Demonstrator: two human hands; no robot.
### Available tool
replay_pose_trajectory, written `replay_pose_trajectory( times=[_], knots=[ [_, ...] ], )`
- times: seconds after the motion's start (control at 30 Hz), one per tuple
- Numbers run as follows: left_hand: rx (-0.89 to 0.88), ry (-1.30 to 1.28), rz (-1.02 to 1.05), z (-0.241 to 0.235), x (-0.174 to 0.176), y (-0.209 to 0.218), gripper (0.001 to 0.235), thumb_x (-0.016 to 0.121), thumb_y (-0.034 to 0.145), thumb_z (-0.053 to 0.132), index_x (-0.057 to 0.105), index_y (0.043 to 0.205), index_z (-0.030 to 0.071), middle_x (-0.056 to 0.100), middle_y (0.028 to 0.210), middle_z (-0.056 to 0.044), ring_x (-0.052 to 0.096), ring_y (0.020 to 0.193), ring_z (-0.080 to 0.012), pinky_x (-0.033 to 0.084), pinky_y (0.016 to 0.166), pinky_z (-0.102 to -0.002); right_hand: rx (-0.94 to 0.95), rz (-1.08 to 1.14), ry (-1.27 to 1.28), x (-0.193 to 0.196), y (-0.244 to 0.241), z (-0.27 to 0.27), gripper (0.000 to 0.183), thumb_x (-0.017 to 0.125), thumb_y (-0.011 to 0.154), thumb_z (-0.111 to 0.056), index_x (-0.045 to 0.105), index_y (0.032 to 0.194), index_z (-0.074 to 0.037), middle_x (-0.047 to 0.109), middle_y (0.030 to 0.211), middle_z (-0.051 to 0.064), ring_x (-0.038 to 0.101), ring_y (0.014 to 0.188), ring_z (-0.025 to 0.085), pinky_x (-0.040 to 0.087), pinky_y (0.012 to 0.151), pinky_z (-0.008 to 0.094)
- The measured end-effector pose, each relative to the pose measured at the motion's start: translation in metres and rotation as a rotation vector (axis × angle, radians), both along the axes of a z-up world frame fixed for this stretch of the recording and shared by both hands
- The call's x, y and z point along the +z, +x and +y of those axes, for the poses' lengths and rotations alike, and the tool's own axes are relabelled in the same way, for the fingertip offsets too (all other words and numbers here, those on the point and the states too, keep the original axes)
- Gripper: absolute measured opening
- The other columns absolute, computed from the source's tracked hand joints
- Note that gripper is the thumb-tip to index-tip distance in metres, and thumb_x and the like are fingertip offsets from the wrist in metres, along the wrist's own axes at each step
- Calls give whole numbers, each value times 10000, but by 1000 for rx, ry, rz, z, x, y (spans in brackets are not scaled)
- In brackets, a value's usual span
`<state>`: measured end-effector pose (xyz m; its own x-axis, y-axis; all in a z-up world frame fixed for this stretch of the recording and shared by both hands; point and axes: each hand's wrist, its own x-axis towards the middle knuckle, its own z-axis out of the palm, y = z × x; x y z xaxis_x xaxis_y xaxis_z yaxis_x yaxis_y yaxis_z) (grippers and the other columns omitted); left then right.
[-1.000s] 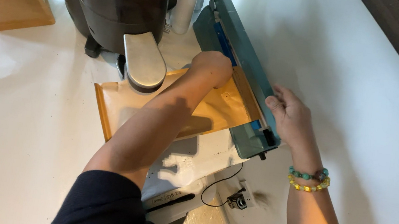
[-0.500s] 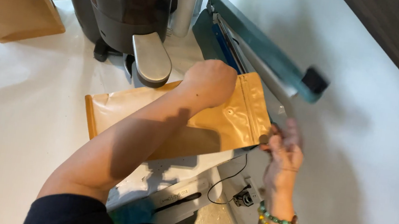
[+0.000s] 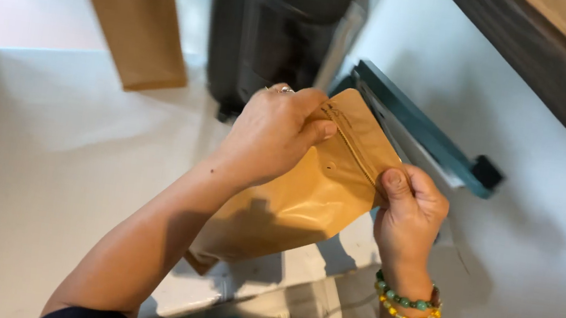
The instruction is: Sealing coffee bags using a manual heat sealer
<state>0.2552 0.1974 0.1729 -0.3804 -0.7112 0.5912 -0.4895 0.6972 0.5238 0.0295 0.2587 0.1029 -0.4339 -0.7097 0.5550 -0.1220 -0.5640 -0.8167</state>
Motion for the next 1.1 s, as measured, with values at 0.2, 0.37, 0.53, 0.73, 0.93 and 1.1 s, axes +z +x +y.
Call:
replay_pose_trajectory(
  times=[0.2, 0.37, 0.53, 0.73, 0.93, 1.1],
  knots=[
    [143, 141, 343, 23, -1, 89, 121, 737, 900, 272, 704, 945, 164, 638, 706, -105, 695, 782, -362, 501, 695, -463, 278, 108, -7, 52, 79, -30, 142, 799, 899, -117, 751, 956, 4, 615, 702, 40, 561, 691, 67, 497, 629, 223],
    [258, 94, 416, 56, -20, 143, 95, 792, 851, 220, 711, 860, 170, 588, 631, -49, 654, 681, -249, 506, 658, -374, 415, 289, -33, 81, 132, -34, 104, 814, 882, -114, 775, 922, -26, 666, 730, 50, 594, 738, 64, 524, 684, 226],
    [217, 91, 445, 111, 6, 156, 118, 793, 834, 231, 758, 934, 179, 693, 687, -75, 744, 731, -274, 573, 683, -380, 526, 342, -81, 90, 160, -32, 123, 831, 855, -111, 766, 893, -13, 671, 732, 33, 569, 720, 50, 516, 706, 220],
    [286, -220, 268, 126, 9, 129, 117, 613, 951, 204, 692, 975, 121, 716, 746, -161, 733, 758, -394, 571, 637, -512, 294, 565, -222, 83, 165, 5, 128, 801, 973, -136, 780, 1039, -29, 725, 892, 111, 643, 830, 177, 526, 835, 343],
    [375, -368, 75, 124, -2, 91, 121, 516, 933, 161, 522, 817, 130, 495, 686, -49, 575, 522, -357, 388, 424, -544, 100, 866, -235, 47, 178, 96, 818, 531, 973, -449, 347, 1577, 70, 419, 1595, 282, 388, 1478, 410, 349, 1209, 523],
    [-82, 322, -126, 172, 65, 101, 678, 235, 803, 662, 638, 984, 147, 740, 1002, -141, 673, 1053, -330, 504, 858, -444, 191, 600, -157, 24, 173, 93, 692, 551, 942, -480, 504, 1400, 37, 537, 1359, 210, 518, 1304, 322, 411, 1114, 438]
  ],
)
